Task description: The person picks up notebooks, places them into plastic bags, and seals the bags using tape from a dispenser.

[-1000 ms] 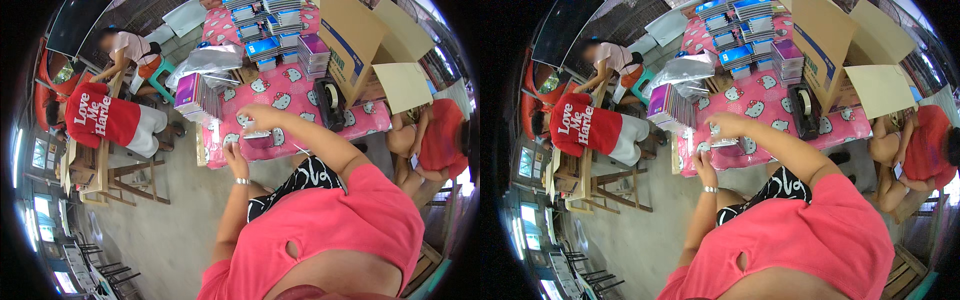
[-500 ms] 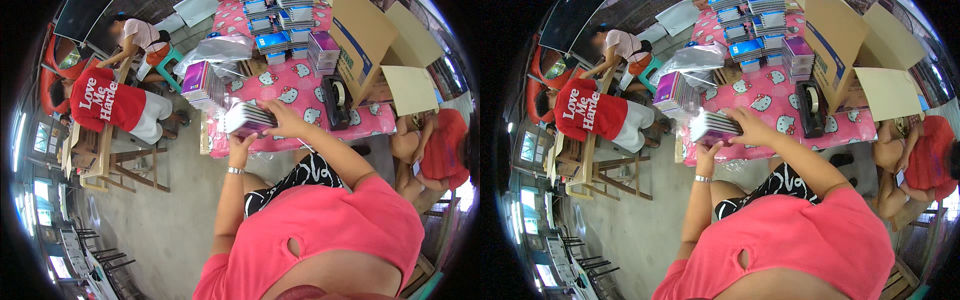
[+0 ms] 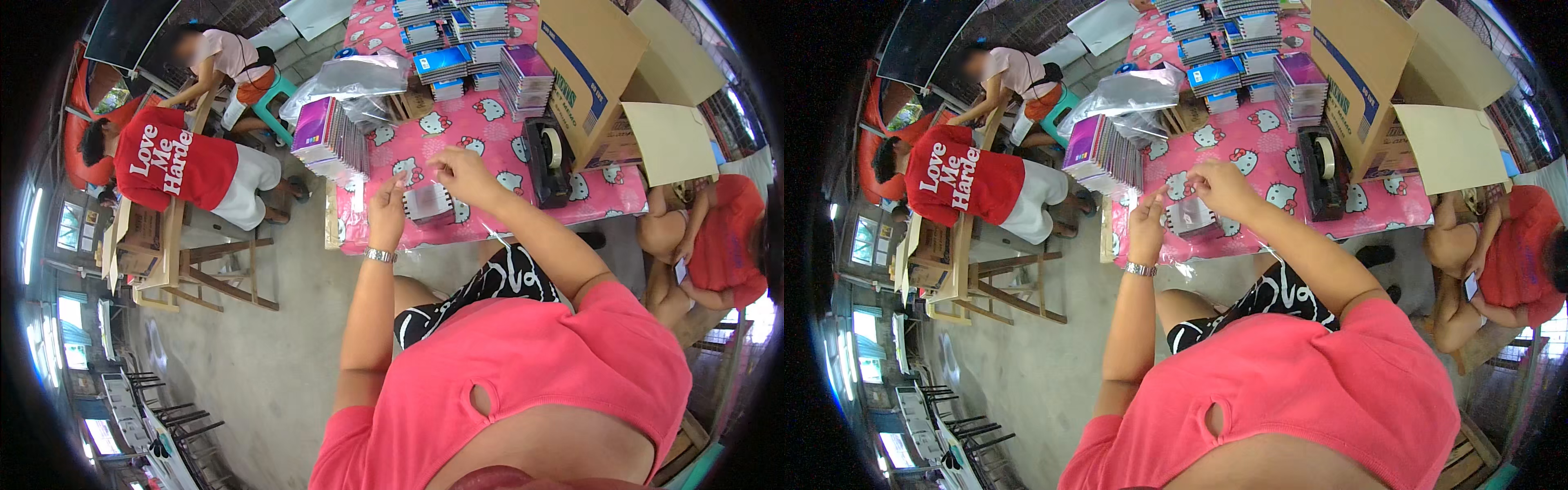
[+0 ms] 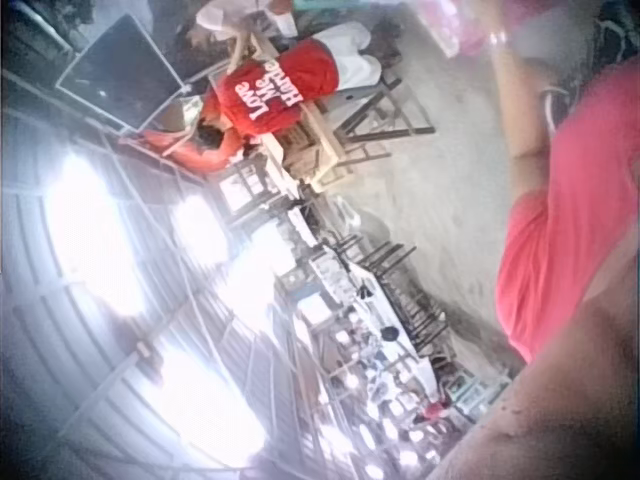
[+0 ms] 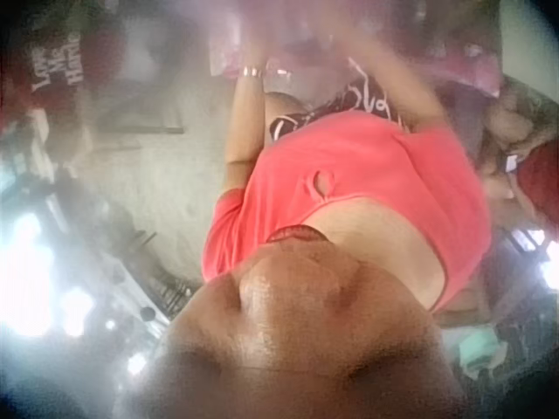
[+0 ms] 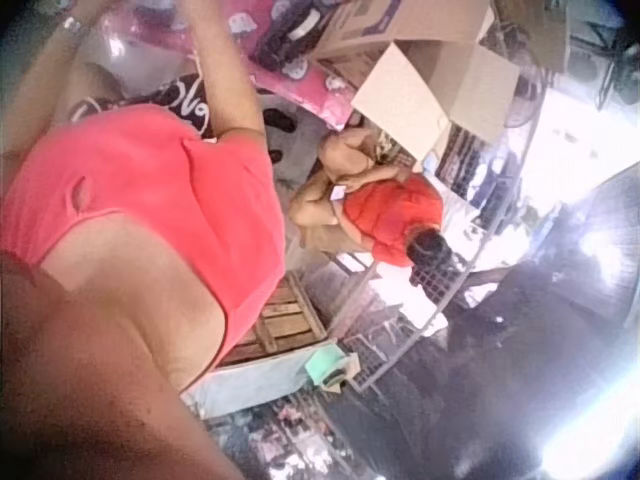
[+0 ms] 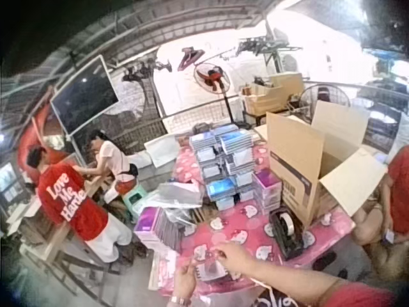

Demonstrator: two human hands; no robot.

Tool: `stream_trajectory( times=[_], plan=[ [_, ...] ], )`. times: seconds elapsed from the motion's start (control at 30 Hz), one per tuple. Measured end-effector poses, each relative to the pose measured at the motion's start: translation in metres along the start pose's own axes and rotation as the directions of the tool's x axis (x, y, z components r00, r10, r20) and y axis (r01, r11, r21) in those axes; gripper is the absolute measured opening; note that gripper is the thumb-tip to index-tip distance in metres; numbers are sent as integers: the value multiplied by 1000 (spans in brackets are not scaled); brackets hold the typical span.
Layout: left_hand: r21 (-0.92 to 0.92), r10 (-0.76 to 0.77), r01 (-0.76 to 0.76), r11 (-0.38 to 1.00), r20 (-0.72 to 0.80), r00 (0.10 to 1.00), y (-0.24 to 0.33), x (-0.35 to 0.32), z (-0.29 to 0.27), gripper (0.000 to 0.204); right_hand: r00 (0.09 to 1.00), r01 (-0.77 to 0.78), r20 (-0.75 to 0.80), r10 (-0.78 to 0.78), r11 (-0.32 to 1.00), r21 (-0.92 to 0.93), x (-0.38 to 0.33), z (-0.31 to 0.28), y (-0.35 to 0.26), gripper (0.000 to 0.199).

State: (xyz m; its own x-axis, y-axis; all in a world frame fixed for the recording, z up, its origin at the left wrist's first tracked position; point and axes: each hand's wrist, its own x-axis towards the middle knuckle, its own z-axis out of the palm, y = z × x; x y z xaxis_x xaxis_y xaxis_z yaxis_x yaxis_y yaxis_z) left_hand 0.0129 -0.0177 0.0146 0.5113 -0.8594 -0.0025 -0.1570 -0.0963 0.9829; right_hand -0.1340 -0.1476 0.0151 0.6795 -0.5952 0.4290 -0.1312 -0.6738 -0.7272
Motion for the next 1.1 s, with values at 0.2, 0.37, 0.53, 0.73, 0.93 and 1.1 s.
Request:
stream_trajectory(
  times=[0.2,0.37,0.53,0.73,0.93,1.1],
  plan=[
    [-113,106,-148,983,-319,942,-39,-21,-9,34,962,-198,-102,252,907,372,-21,-18,30,16],
    [-209,141,-227,951,-361,922,-73,-40,17,46,992,44,102,-72,965,257,-47,8,15,21],
    [49,307,-306,951,-279,910,-60,-38,16,44,954,219,202,-222,975,35,-49,14,20,36],
    [355,381,-317,879,-124,916,-39,-29,8,37,903,273,370,-219,957,-100,-43,14,7,51],
    [607,441,-443,660,165,882,-11,-15,9,39,901,368,339,-272,892,-264,-46,6,6,51],
    [581,442,-489,651,233,866,0,-23,13,32,971,-56,-233,-58,889,-455,-80,-71,33,40]
  ],
)
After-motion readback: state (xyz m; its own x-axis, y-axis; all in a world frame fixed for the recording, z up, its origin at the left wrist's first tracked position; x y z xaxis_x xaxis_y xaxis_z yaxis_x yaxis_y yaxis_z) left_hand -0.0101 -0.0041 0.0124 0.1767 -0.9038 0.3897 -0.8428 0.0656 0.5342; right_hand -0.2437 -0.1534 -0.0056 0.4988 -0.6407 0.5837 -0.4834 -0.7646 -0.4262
